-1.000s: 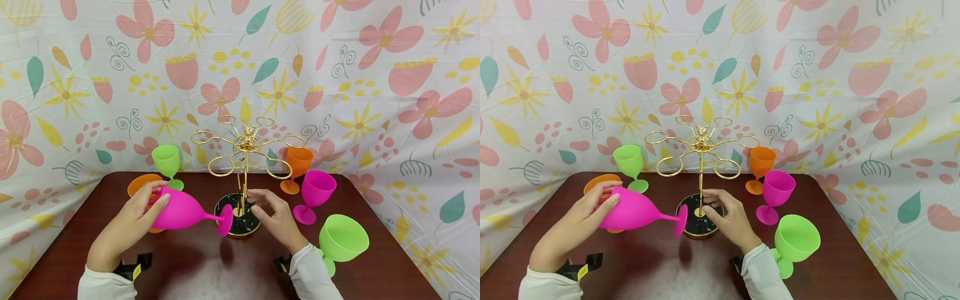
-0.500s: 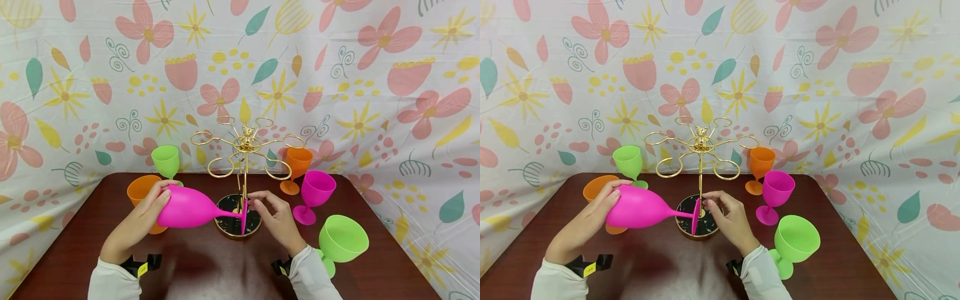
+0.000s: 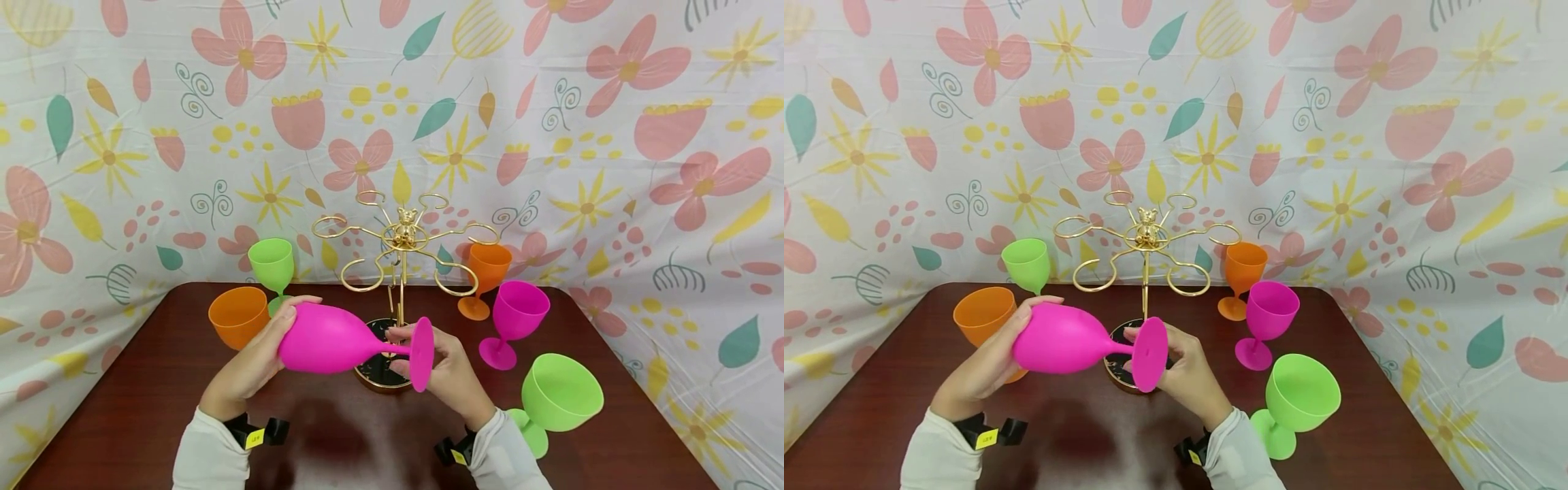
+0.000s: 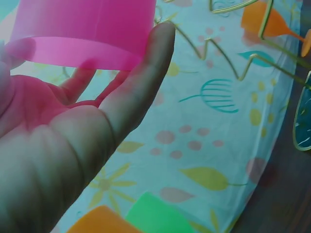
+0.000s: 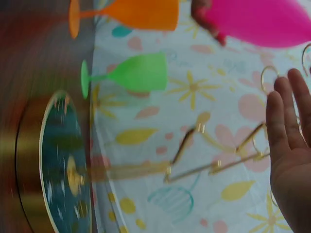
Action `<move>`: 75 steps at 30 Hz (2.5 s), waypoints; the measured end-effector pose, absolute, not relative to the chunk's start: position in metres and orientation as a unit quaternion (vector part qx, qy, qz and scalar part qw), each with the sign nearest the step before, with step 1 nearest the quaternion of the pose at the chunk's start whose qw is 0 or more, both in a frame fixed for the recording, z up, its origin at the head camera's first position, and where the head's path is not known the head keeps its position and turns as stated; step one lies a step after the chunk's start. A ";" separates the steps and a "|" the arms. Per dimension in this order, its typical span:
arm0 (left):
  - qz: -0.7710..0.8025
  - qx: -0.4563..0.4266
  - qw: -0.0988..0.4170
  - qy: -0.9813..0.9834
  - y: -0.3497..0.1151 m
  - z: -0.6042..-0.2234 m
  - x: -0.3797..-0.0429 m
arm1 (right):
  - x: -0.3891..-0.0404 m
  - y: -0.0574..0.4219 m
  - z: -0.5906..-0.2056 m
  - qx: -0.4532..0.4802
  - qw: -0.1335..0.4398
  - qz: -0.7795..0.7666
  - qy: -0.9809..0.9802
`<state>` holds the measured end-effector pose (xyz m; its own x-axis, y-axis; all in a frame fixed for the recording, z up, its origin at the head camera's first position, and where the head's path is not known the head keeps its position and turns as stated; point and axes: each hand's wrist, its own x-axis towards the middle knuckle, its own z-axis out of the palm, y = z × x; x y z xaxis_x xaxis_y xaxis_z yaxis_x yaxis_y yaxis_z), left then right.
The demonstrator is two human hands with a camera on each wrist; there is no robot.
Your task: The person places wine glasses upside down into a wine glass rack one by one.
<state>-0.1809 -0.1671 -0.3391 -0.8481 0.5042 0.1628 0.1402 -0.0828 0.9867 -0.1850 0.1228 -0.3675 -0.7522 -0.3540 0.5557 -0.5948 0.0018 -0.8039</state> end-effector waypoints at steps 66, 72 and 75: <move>0.494 0.378 -0.212 0.754 -0.132 -0.328 -0.160 | -0.162 0.118 -0.336 0.340 0.150 0.608 -0.701; 0.559 0.313 -0.258 0.723 -0.140 -0.322 -0.168 | -0.163 0.119 -0.340 0.326 0.172 0.595 -0.715; 0.587 0.269 -0.264 0.717 -0.137 -0.316 -0.173 | -0.162 0.116 -0.343 0.293 0.203 0.575 -0.737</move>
<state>-0.1732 -0.1371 -0.3165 -0.7166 0.0752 0.6934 0.6947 0.1658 0.6999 -0.1623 0.1161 -0.3431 -0.7466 -0.1979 0.6351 -0.6642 0.1678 -0.7285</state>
